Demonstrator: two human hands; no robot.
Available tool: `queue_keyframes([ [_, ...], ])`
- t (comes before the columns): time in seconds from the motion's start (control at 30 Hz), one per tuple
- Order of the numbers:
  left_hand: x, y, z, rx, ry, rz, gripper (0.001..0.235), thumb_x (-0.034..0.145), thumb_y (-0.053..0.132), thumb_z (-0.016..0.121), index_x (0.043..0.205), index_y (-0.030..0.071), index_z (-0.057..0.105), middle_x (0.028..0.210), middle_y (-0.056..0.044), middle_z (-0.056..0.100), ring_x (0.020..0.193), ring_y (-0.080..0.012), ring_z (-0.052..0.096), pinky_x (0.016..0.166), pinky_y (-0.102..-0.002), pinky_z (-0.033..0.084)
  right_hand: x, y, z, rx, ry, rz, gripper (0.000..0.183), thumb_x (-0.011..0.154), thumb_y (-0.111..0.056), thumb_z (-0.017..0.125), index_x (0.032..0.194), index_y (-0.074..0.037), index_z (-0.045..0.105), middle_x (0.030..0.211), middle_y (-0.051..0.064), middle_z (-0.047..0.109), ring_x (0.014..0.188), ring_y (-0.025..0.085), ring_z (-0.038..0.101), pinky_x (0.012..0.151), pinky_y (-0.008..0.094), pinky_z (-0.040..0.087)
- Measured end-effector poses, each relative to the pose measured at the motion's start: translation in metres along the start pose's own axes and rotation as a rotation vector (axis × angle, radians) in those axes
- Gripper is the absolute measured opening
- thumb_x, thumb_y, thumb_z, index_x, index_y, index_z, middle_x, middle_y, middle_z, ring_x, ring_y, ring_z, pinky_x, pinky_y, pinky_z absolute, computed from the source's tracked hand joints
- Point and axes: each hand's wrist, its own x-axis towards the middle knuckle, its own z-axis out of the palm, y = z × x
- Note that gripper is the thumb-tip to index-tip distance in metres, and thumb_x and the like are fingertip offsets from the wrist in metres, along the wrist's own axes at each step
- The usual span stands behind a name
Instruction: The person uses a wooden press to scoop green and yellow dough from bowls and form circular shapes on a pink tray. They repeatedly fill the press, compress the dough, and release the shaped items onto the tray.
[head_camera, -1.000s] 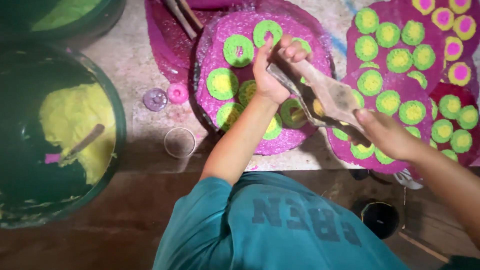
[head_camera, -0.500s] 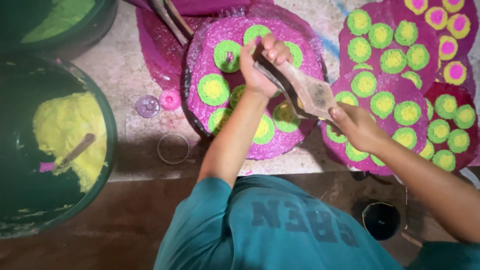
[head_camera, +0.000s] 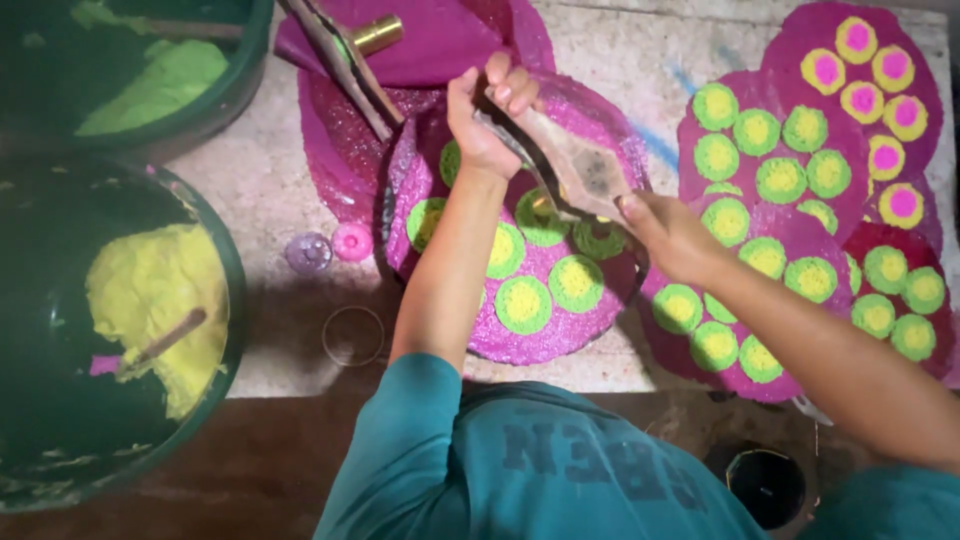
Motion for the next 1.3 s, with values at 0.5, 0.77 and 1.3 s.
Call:
queue_keyframes([
  [0.5,0.019,0.081,0.057,0.084,0.32,0.021,0.053,0.093,0.062,0.042,0.088,0.012,0.056,0.073,0.0,0.052,0.075,-0.018,0.053,0.085,-0.038,0.048,0.07,-0.024,0.015,0.136,-0.093,-0.18,0.068,0.106,-0.058,0.029,0.102,-0.001,0.067,0.072,0.01,0.06,0.072,0.019,0.057,0.068,0.04,0.048],
  [0.77,0.021,0.117,0.023,0.153,0.202,0.157,0.048,0.104,0.059,0.042,0.083,0.016,0.049,0.069,0.005,0.044,0.065,-0.0127,0.045,0.07,-0.033,0.043,0.095,-0.083,0.03,-0.044,0.021,-0.165,0.061,0.104,-0.055,0.038,0.103,0.0,0.066,0.076,0.018,0.065,0.071,0.029,0.066,0.072,0.045,0.05],
  [1.3,0.053,0.094,0.038,0.251,0.215,0.086,0.048,0.103,0.057,0.039,0.079,0.016,0.05,0.066,0.004,0.044,0.062,-0.0143,0.043,0.067,-0.034,0.039,0.105,-0.036,0.012,0.116,-0.031,-0.113,0.065,0.106,-0.057,0.035,0.097,-0.002,0.068,0.074,0.013,0.063,0.069,0.027,0.061,0.063,0.043,0.051],
])
